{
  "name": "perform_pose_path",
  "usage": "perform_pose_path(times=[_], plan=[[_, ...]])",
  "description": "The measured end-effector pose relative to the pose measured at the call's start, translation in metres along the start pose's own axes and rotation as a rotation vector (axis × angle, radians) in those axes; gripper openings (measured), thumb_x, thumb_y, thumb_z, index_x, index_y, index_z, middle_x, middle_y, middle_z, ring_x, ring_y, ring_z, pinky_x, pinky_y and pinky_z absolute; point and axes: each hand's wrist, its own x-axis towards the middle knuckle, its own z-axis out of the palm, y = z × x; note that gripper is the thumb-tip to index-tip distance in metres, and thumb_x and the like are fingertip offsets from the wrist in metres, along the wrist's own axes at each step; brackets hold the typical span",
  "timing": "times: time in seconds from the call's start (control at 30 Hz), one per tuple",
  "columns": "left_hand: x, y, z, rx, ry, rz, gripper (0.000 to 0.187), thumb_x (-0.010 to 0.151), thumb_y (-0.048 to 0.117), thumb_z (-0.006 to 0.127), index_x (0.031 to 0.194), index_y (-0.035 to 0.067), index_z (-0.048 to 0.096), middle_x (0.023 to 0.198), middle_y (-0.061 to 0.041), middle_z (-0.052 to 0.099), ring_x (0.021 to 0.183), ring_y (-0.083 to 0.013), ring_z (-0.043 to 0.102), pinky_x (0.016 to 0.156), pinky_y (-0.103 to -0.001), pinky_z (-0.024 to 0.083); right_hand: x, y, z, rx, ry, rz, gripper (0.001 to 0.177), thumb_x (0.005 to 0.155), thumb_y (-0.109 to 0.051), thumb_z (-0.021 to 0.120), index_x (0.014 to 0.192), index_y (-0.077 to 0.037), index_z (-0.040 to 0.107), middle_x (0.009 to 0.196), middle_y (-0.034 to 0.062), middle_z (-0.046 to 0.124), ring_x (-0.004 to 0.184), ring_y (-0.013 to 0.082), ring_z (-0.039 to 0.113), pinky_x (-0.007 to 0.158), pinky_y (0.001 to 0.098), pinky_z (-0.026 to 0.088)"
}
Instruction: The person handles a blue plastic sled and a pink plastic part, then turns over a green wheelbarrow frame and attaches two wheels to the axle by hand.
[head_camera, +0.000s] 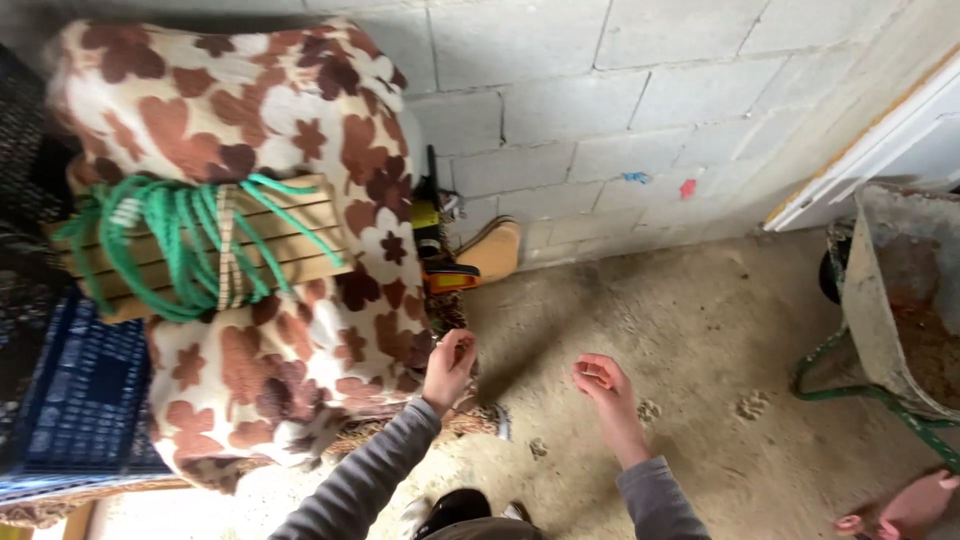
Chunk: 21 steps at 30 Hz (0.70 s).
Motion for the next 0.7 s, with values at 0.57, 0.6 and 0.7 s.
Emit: perform_pose_path(times=[0.57,0.6,0.7], plan=[[0.097,-0.034,0.117,-0.049,-0.081,-0.422,0.016,0.098,0.013,0.059,0.11,0.006,0.066,0.107,-0.009,0.072,0.077,-0.0174,0.067,0.065,-0.028,0.061,0.125,-0.047,-0.012,-0.101,-0.088,0.265,0.028,0.091,-0.014,0.071,0.118,-0.005,0.069,0.112,0.0116,0.072,0.105,0.0237,0.067,0.096,0.0354,0.053],[0.106,-0.038,0.124,-0.062,-0.116,-0.451,0.016,0.098,0.015,0.06,0.11,0.006,0.066,0.103,-0.009,0.072,0.071,-0.0165,0.066,0.062,-0.028,0.059,0.136,-0.054,-0.008,-0.122,-0.121,0.276,0.028,0.092,-0.015,0.068,0.118,-0.005,0.068,0.113,0.0112,0.071,0.107,0.0235,0.067,0.098,0.0355,0.054],[0.131,-0.045,0.139,-0.092,-0.148,-0.501,0.016,0.097,0.012,0.06,0.112,0.006,0.064,0.098,-0.008,0.07,0.071,-0.014,0.063,0.064,-0.026,0.058,0.189,-0.04,0.001,-0.091,-0.122,0.316,0.024,0.092,-0.014,0.072,0.114,-0.005,0.071,0.108,0.0113,0.072,0.102,0.0231,0.07,0.093,0.0341,0.055]])
